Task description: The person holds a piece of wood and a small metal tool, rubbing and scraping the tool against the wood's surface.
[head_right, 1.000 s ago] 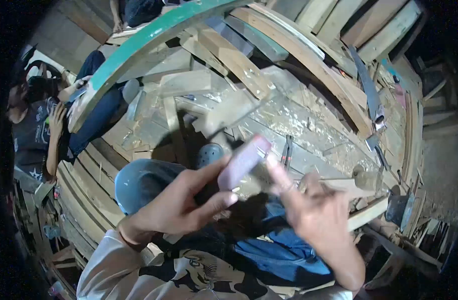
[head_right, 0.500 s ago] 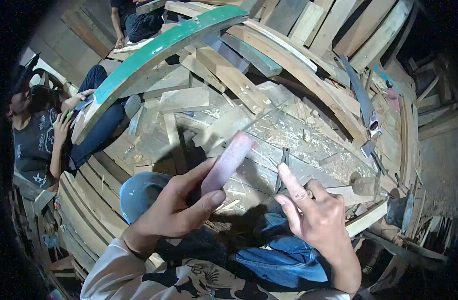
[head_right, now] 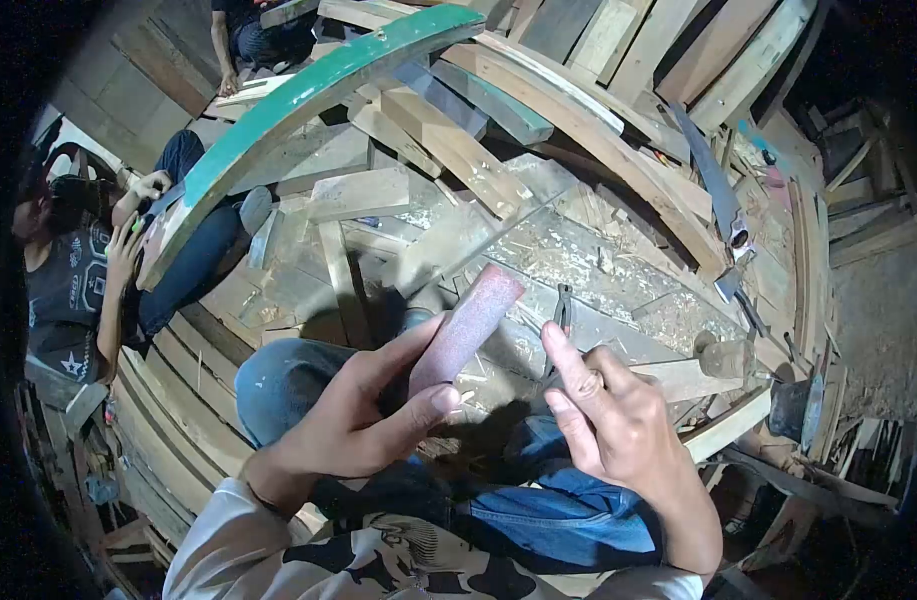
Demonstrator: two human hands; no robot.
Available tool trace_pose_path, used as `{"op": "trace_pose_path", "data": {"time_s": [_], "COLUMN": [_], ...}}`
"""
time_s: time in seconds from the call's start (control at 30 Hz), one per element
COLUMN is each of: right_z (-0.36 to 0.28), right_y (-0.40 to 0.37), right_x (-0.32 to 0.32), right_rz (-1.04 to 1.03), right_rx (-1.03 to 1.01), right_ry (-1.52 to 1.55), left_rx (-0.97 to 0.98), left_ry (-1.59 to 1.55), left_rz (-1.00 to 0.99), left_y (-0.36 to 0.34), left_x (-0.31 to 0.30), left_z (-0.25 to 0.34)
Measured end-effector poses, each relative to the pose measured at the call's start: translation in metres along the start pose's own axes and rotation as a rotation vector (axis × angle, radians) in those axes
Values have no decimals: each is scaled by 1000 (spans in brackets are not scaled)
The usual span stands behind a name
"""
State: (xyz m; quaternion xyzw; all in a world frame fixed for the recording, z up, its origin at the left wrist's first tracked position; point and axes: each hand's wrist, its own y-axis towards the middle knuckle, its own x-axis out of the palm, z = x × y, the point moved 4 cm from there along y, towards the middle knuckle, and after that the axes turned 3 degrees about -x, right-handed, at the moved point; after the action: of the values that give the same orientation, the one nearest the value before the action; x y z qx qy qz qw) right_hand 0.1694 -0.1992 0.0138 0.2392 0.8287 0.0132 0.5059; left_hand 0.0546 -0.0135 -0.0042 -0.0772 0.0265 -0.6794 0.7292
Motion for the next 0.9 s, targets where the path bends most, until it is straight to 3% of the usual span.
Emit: {"op": "trace_pose_path", "data": {"time_s": [0.17, 0.27, 0.5, 0.77, 0.83, 0.9], "right_z": [2, 3, 2, 1, 1, 1], "right_y": [0, 1, -1, -1, 0, 0], "right_x": [4, 5, 13, 15, 15, 15], "right_rz": [2, -2, -121, -136, -135, -137], "right_rx": [-31, -63, 114, 148, 137, 134], "right_ry": [187, 247, 522, 586, 591, 590], "left_rx": [24, -59, -23, -14, 124, 63], "left_ry": [0, -30, 9, 3, 50, 46], "left_rz": [-6, -52, -46, -59, -14, -33], "left_y": [2, 1, 1, 1, 2, 1], "left_x": [1, 2, 1, 2, 2, 0], "left_z": [-1, 1, -4, -4, -6, -2]}}
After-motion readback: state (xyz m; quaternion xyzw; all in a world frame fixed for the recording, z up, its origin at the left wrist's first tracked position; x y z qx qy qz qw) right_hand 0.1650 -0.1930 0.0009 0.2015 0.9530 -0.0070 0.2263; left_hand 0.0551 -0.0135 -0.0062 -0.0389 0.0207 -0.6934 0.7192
